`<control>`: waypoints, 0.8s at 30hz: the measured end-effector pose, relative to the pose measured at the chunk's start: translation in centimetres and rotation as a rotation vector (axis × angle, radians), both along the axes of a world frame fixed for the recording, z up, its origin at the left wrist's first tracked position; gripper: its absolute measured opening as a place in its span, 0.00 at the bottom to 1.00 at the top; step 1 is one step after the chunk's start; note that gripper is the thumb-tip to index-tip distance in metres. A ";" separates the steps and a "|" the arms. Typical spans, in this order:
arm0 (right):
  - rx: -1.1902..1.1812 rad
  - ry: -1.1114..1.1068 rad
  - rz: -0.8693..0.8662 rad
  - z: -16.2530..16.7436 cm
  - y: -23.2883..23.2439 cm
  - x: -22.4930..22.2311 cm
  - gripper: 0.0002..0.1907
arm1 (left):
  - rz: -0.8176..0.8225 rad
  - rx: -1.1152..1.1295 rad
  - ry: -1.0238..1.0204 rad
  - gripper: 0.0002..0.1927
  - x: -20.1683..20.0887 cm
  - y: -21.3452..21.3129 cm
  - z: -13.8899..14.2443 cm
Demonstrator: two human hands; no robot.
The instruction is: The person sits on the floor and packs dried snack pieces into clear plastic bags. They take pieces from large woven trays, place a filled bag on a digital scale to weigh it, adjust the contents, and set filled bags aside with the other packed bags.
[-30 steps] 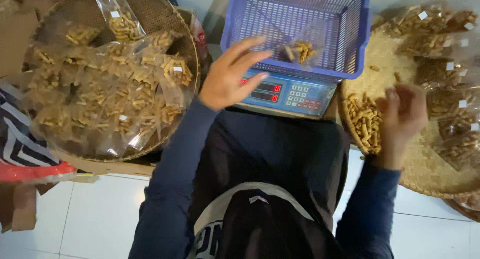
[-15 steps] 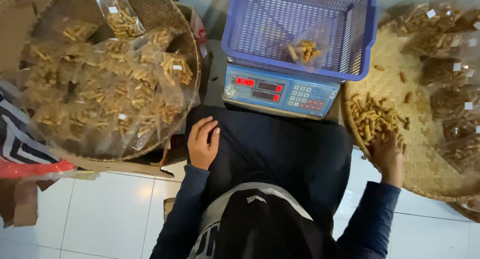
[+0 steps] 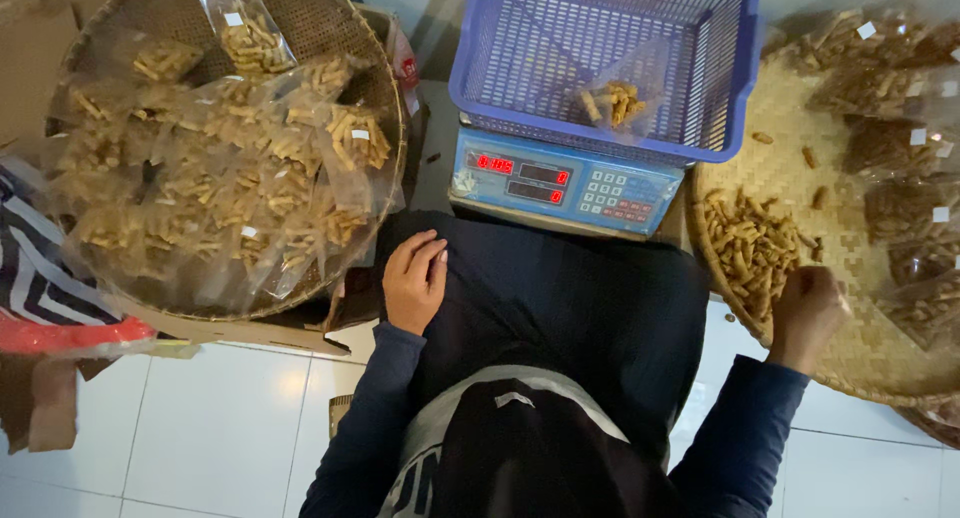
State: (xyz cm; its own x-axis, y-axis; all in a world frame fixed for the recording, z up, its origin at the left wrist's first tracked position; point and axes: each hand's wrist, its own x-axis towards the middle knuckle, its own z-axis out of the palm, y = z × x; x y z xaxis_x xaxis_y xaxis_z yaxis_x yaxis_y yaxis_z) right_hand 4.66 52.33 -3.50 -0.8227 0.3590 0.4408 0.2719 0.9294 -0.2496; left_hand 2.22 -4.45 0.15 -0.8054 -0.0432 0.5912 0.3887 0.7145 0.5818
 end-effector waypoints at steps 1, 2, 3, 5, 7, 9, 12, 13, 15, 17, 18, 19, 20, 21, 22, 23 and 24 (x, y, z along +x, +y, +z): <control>-0.007 0.062 0.033 1.4 -0.9 -0.4 0.03 | -0.005 0.003 0.010 0.08 0.0 0.0 0.1; -0.013 0.123 0.068 3.3 -2.3 -0.9 0.02 | -0.009 0.007 0.020 0.08 0.0 -0.1 0.2; -0.254 0.163 0.163 5.4 -4.0 -1.3 0.01 | -0.014 0.013 0.017 0.08 0.0 -0.1 0.2; -0.742 0.234 0.353 10.2 -8.3 -2.3 0.02 | -0.022 0.023 0.009 0.08 0.2 -0.1 0.3; -0.731 0.211 0.470 15.3 -12.9 -3.4 0.06 | -0.010 0.028 -0.014 0.08 0.1 0.0 0.3; -0.431 0.191 0.608 19.5 -17.8 -4.7 0.03 | -0.012 0.026 -0.018 0.08 0.2 0.0 0.2; -0.167 0.192 0.732 24.1 -23.1 -9.1 0.03 | -0.011 0.017 0.007 0.08 0.2 0.0 0.2; -0.104 0.229 0.763 24.9 -24.3 -10.5 0.03 | -0.002 0.018 0.007 0.08 0.2 0.0 0.1; -0.269 0.288 0.762 25.1 -25.3 -11.6 0.09 | 0.008 0.019 0.006 0.07 0.5 -0.3 0.1; -0.361 0.348 0.682 23.6 -24.6 -12.5 0.10 | 0.016 0.024 0.011 0.07 0.4 -0.6 0.1; -0.369 0.374 0.602 22.1 -23.5 -12.5 0.08 | 0.020 0.032 0.003 0.07 0.4 -0.8 0.1; -0.379 0.396 0.519 20.2 -22.1 -12.4 0.07 | 0.022 0.038 -0.007 0.07 0.4 -1.0 0.0; -0.365 0.393 0.465 17.9 -20.3 -11.8 0.07 | 0.022 0.043 -0.019 0.07 0.4 -1.2 0.0; -0.349 0.390 0.409 15.4 -18.2 -10.9 0.06 | 0.020 0.045 -0.021 0.07 0.2 -1.4 -0.1; -0.423 0.318 0.324 12.9 -15.9 -10.1 0.12 | 0.016 0.049 -0.024 0.07 0.1 -1.5 -0.1; -0.495 0.242 0.241 10.4 -13.4 -9.1 0.17 | 0.012 0.054 -0.027 0.06 0.0 -1.5 -0.1; -0.247 0.177 0.212 8.1 -10.8 -7.8 0.24 | 0.005 0.048 -0.024 0.06 -0.1 -1.6 -0.1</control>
State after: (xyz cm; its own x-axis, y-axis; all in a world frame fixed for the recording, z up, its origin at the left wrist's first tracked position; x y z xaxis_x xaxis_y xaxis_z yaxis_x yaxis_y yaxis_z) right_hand -3.09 41.50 4.60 -0.8089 0.3026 0.5041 0.0125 0.8660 -0.4998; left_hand 2.14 -6.06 0.08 -0.8187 -0.0757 0.5692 0.3707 0.6874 0.6246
